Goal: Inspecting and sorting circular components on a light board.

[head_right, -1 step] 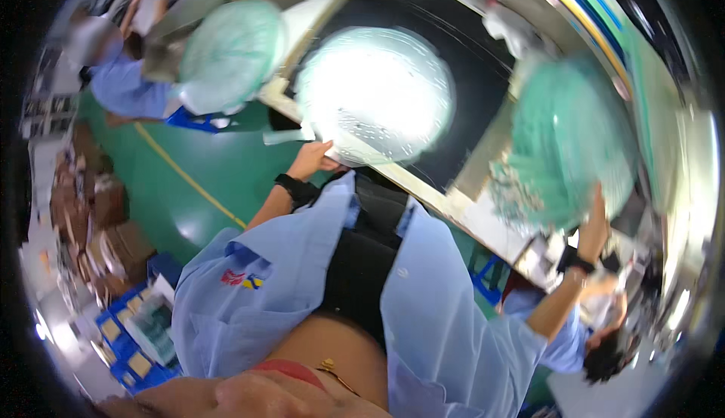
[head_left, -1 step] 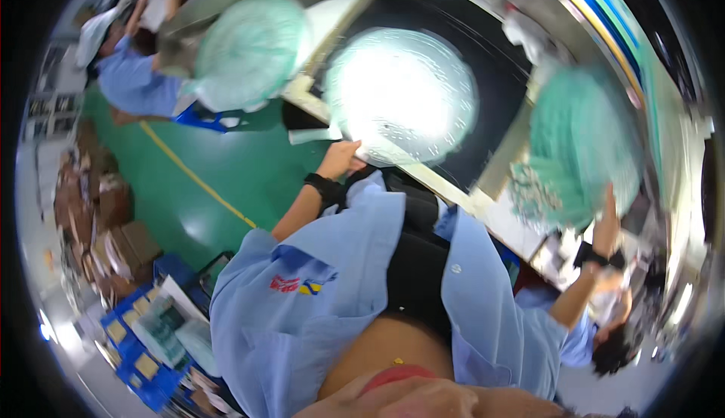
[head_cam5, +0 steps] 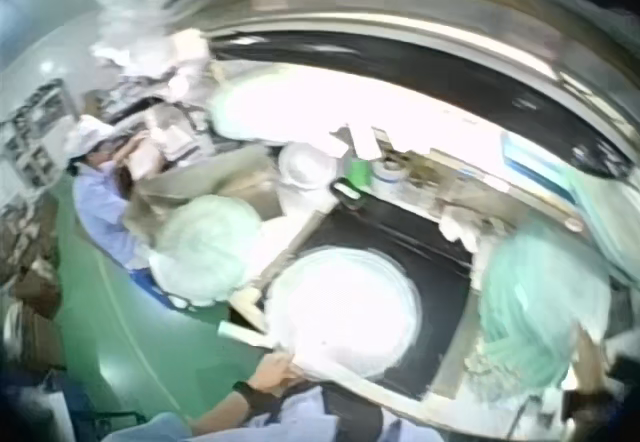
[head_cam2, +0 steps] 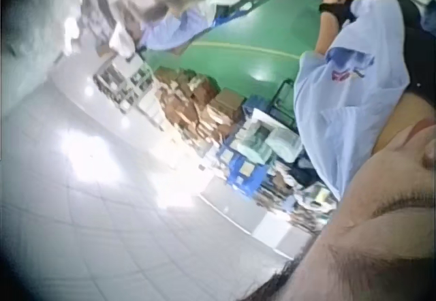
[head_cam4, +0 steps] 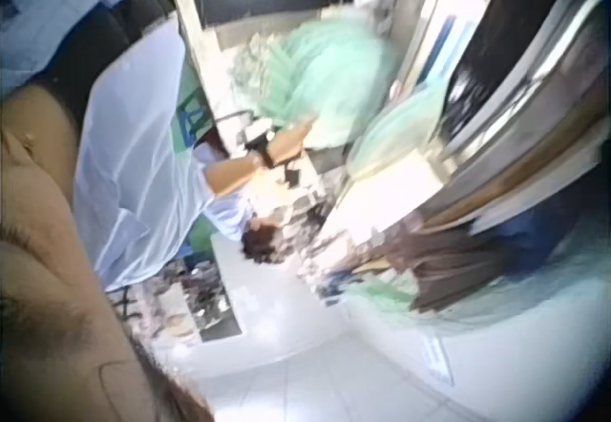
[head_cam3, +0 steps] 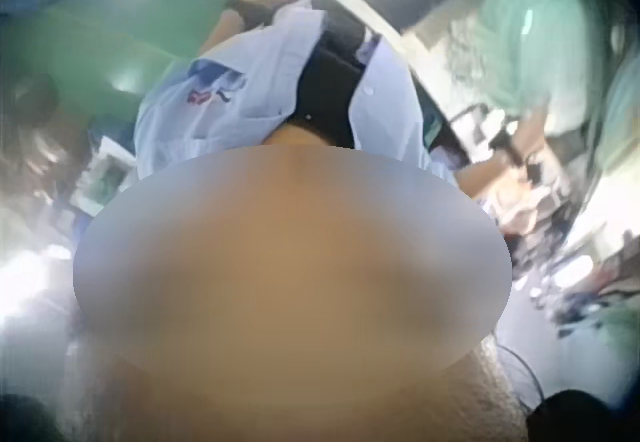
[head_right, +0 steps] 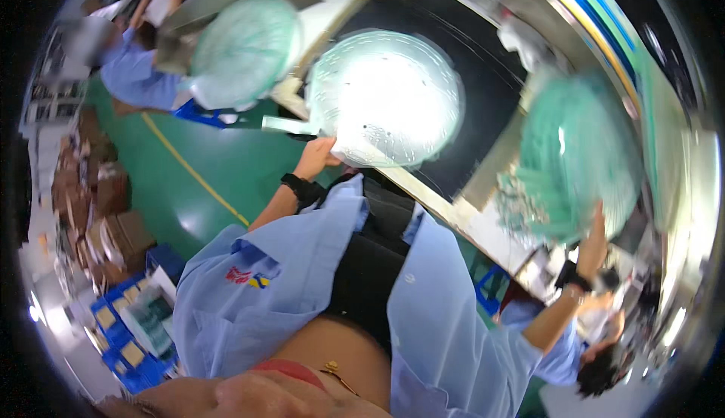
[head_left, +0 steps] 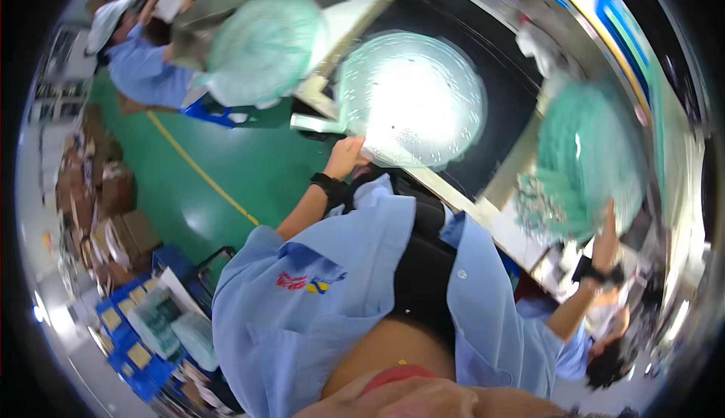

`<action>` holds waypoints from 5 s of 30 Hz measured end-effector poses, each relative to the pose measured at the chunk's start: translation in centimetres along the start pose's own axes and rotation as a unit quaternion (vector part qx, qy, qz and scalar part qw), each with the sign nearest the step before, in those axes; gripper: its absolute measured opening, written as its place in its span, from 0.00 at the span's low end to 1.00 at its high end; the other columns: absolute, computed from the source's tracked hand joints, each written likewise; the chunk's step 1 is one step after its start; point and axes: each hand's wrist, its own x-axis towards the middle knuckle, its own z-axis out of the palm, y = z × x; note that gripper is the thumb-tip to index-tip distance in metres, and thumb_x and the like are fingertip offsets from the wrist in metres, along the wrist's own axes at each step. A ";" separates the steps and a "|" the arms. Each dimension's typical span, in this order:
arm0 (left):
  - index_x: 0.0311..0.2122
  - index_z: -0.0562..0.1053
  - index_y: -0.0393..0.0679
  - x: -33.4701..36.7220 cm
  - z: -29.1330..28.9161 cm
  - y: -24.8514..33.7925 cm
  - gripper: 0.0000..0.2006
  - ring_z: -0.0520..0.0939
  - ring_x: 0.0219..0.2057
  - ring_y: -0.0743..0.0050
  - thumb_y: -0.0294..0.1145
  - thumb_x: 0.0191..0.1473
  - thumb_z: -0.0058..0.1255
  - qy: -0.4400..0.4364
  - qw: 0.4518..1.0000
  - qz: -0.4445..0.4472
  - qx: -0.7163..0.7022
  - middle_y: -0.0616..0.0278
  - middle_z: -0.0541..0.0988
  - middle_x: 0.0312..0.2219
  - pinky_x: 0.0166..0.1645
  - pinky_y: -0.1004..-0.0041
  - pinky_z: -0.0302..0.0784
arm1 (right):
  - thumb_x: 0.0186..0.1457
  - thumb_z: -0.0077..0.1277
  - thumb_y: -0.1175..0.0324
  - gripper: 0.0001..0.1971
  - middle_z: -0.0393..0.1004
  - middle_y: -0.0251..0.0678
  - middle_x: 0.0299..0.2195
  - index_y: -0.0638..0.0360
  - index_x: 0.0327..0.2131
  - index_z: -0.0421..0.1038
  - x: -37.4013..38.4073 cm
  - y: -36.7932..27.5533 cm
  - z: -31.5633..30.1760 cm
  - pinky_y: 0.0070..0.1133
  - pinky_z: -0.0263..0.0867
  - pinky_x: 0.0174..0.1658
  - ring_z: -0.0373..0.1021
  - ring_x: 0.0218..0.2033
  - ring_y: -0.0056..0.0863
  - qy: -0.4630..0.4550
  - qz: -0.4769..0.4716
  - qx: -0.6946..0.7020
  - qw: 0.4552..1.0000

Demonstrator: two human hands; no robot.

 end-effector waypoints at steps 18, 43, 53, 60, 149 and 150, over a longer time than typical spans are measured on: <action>0.31 0.74 0.39 12.6 -32.4 -7.6 0.16 0.75 0.31 0.55 0.44 0.51 0.58 0.651 0.743 -0.067 0.137 0.54 0.76 0.27 0.39 0.61 0.70 | 0.52 0.42 0.76 0.30 0.72 0.48 0.49 0.49 0.61 0.57 4.3 -40.4 15.0 0.30 0.72 0.28 0.76 0.27 0.38 -0.112 -0.202 0.078 0.970; 0.54 0.60 0.43 3.4 -23.0 -9.0 0.27 0.75 0.35 0.61 0.46 0.55 0.53 0.497 0.783 -0.158 -0.339 0.53 0.72 0.38 0.40 0.63 0.74 | 0.45 0.60 0.72 0.23 0.68 0.52 0.51 0.56 0.48 0.71 4.2 -33.7 15.2 0.35 0.62 0.55 0.65 0.52 0.49 -0.023 -0.160 0.179 0.970; 0.53 0.64 0.47 -4.1 -2.7 1.0 0.30 0.78 0.31 0.72 0.59 0.52 0.52 -0.031 0.926 -0.332 -0.179 0.58 0.74 0.41 0.33 0.72 0.73 | 0.49 0.41 0.81 0.32 0.57 0.50 0.61 0.46 0.60 0.61 2.8 -4.8 -0.9 0.35 0.54 0.61 0.57 0.61 0.44 0.093 0.047 -0.014 0.994; 0.58 0.61 0.46 1.7 5.8 2.4 0.43 0.75 0.41 0.60 0.66 0.43 0.57 0.053 0.905 -0.348 -0.239 0.55 0.71 0.48 0.42 0.63 0.73 | 0.34 0.43 0.92 0.56 0.43 0.57 0.65 0.35 0.67 0.38 3.2 5.7 -0.5 0.37 0.53 0.62 0.47 0.64 0.55 -0.027 0.082 -0.104 0.991; 0.54 0.63 0.40 -2.1 -4.4 1.0 0.34 0.78 0.29 0.69 0.54 0.51 0.57 -0.058 0.931 -0.330 -0.145 0.56 0.72 0.42 0.34 0.73 0.74 | 0.49 0.53 0.71 0.27 0.62 0.54 0.57 0.49 0.56 0.66 4.7 -15.2 2.2 0.36 0.57 0.59 0.61 0.57 0.48 0.102 -0.052 0.008 0.993; 0.54 0.64 0.42 -1.5 -2.7 2.1 0.34 0.77 0.32 0.67 0.56 0.50 0.56 -0.061 0.929 -0.342 -0.128 0.57 0.72 0.43 0.36 0.71 0.74 | 0.49 0.52 0.73 0.29 0.60 0.54 0.58 0.47 0.57 0.64 4.4 -12.1 0.3 0.35 0.56 0.60 0.59 0.59 0.48 0.105 -0.020 -0.019 0.994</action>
